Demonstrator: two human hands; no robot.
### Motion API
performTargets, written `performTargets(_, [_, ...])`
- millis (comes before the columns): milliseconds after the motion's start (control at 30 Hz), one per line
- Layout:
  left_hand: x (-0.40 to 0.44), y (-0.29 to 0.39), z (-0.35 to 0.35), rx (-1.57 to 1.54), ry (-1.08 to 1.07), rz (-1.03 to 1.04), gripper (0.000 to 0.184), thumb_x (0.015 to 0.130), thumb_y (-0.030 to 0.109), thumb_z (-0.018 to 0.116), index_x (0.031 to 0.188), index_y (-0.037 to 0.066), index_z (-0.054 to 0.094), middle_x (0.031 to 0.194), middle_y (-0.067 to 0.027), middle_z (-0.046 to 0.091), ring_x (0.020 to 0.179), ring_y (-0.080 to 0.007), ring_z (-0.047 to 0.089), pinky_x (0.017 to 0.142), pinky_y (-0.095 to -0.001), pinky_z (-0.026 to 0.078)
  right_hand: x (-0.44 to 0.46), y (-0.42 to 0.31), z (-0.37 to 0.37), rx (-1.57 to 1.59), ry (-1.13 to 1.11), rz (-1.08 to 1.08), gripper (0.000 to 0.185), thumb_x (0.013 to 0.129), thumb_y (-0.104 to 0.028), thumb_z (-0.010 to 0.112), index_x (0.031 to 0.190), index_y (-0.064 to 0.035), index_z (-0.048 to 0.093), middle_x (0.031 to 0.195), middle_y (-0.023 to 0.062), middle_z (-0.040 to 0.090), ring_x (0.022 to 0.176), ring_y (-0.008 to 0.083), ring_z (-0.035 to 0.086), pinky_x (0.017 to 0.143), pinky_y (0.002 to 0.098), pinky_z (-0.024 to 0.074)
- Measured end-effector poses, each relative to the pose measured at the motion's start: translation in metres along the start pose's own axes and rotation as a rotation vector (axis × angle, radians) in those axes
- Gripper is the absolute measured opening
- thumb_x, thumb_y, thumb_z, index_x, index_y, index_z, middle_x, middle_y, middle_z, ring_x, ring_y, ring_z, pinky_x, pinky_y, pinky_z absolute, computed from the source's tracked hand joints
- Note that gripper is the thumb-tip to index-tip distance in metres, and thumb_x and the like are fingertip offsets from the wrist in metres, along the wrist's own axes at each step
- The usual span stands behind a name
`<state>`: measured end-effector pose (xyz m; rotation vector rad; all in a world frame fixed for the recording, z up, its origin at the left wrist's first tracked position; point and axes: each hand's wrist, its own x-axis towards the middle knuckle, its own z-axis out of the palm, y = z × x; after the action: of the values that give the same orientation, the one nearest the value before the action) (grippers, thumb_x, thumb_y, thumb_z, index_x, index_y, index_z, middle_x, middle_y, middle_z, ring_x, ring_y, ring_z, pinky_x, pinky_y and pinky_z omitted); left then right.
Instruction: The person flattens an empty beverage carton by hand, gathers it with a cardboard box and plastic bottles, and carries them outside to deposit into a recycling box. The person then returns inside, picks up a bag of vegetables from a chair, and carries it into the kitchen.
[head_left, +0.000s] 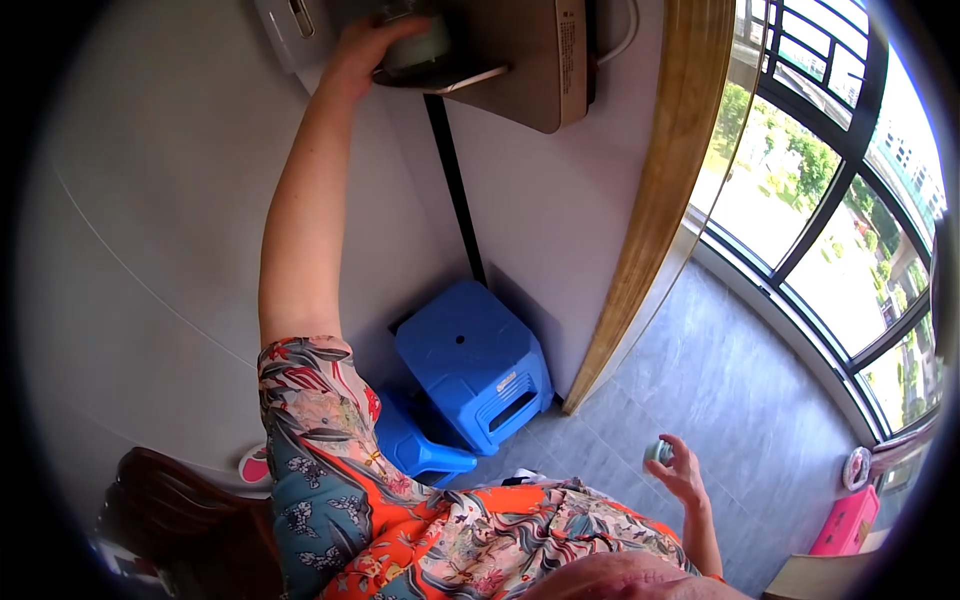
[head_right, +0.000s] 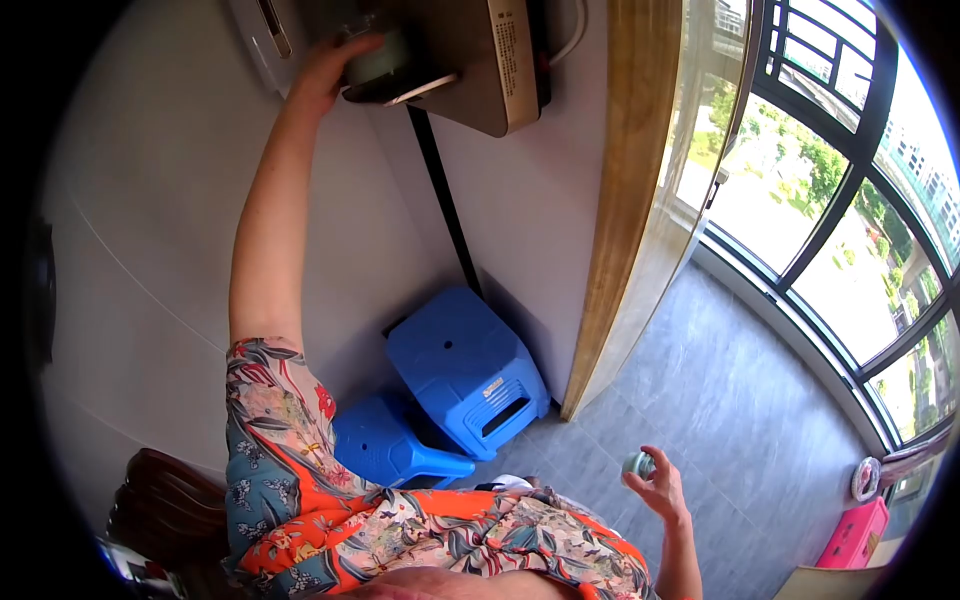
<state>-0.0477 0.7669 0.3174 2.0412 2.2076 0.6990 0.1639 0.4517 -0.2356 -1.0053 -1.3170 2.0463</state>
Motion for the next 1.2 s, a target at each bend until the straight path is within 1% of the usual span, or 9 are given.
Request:
performTargets(133, [-0.006,0.007,0.002,-0.012,-0.038,0.018,0.057,0.067,0.029,0.07,0.111,-0.002,0.051,0.103,-0.0115,0.057,0.098,-0.0216,0.053,0.086,-0.033,0.04,0.003,0.001,0.002,-0.019,0.009,0.004,0.056,0.064,-0.028,0.069,0.111,-0.0024,0.051,0.087,0.0135,0.061,0.07,0.0189,0.06,0.064,0.0305,0.0485])
performTargets(233, [-0.004,0.002,0.004,-0.003,-0.006,0.053,0.061,0.063,0.029,0.073,0.107,-0.006,0.051,0.097,-0.0158,0.059,0.087,-0.0231,0.058,0.076,-0.0304,0.046,0.004,0.006,0.007,0.015,-0.005,0.022,0.056,0.064,-0.028,0.069,0.111,-0.0024,0.051,0.086,0.0133,0.061,0.07,0.0185,0.06,0.064,0.0303,0.0487])
performTargets(533, [0.005,-0.029,0.014,-0.004,-0.009,0.075,0.075,0.063,0.033,0.074,0.123,0.001,0.042,0.11,-0.0133,0.055,0.102,-0.0223,0.052,0.087,-0.0316,0.04,0.032,0.029,0.013,-0.008,0.023,-0.02,0.058,0.063,-0.029,0.07,0.11,-0.0014,0.052,0.083,0.0149,0.062,0.068,0.0188,0.062,0.062,0.0297,0.0497])
performTargets(567, [0.0,-0.024,0.017,0.019,0.056,0.029,0.081,0.064,0.033,0.073,0.128,0.001,0.036,0.115,-0.0136,0.052,0.107,-0.022,0.049,0.088,-0.0308,0.039,0.031,0.026,0.012,-0.017,0.024,-0.008,0.058,0.063,-0.029,0.07,0.11,-0.001,0.053,0.084,0.015,0.062,0.068,0.0189,0.062,0.063,0.0297,0.0497])
performTargets(667, [0.012,-0.015,0.022,0.209,0.338,0.342,0.077,0.066,0.029,0.069,0.13,0.005,0.034,0.111,-0.0146,0.055,0.103,-0.0256,0.053,0.086,-0.0324,0.041,0.037,0.018,0.008,-0.038,0.036,-0.007,0.058,0.063,-0.029,0.07,0.11,-0.0001,0.053,0.084,0.015,0.062,0.069,0.0192,0.063,0.063,0.0296,0.05])
performTargets(767, [0.01,0.023,0.041,0.497,0.304,0.428,0.069,0.069,0.02,0.061,0.131,0.011,0.032,0.105,-0.0166,0.058,0.099,-0.0309,0.055,0.083,-0.0368,0.043,0.04,0.018,0.007,-0.045,0.042,-0.029,0.058,0.063,-0.029,0.07,0.11,0.0005,0.052,0.083,0.0144,0.063,0.07,0.0194,0.063,0.063,0.0296,0.0503])
performTargets(867, [0.035,0.042,0.053,0.595,0.324,0.427,0.066,0.071,0.013,0.053,0.132,0.016,0.031,0.099,-0.0165,0.059,0.095,-0.0339,0.055,0.081,-0.0401,0.045,0.039,0.014,0.006,-0.027,0.041,-0.016,0.058,0.063,-0.029,0.07,0.109,0.0012,0.053,0.082,0.0136,0.063,0.071,0.0193,0.063,0.064,0.0292,0.0506])
performTargets(967, [0.067,0.048,0.05,0.727,0.459,0.526,0.066,0.071,0.009,0.048,0.134,0.017,0.029,0.105,-0.0166,0.057,0.098,-0.0334,0.055,0.082,-0.0408,0.045,0.037,0.011,0.005,-0.014,0.045,-0.02,0.058,0.063,-0.029,0.071,0.109,0.0014,0.053,0.083,0.0134,0.063,0.072,0.0193,0.063,0.065,0.029,0.0508])
performTargets(1200, [0.079,0.058,0.045,0.809,0.465,0.433,0.068,0.072,0.009,0.044,0.135,0.023,0.026,0.116,-0.014,0.052,0.103,-0.0335,0.052,0.083,-0.0423,0.045,0.029,0.007,0.01,-0.037,0.07,0.021,0.058,0.063,-0.028,0.071,0.11,0.0009,0.052,0.084,0.014,0.063,0.074,0.0199,0.063,0.066,0.0302,0.0507])
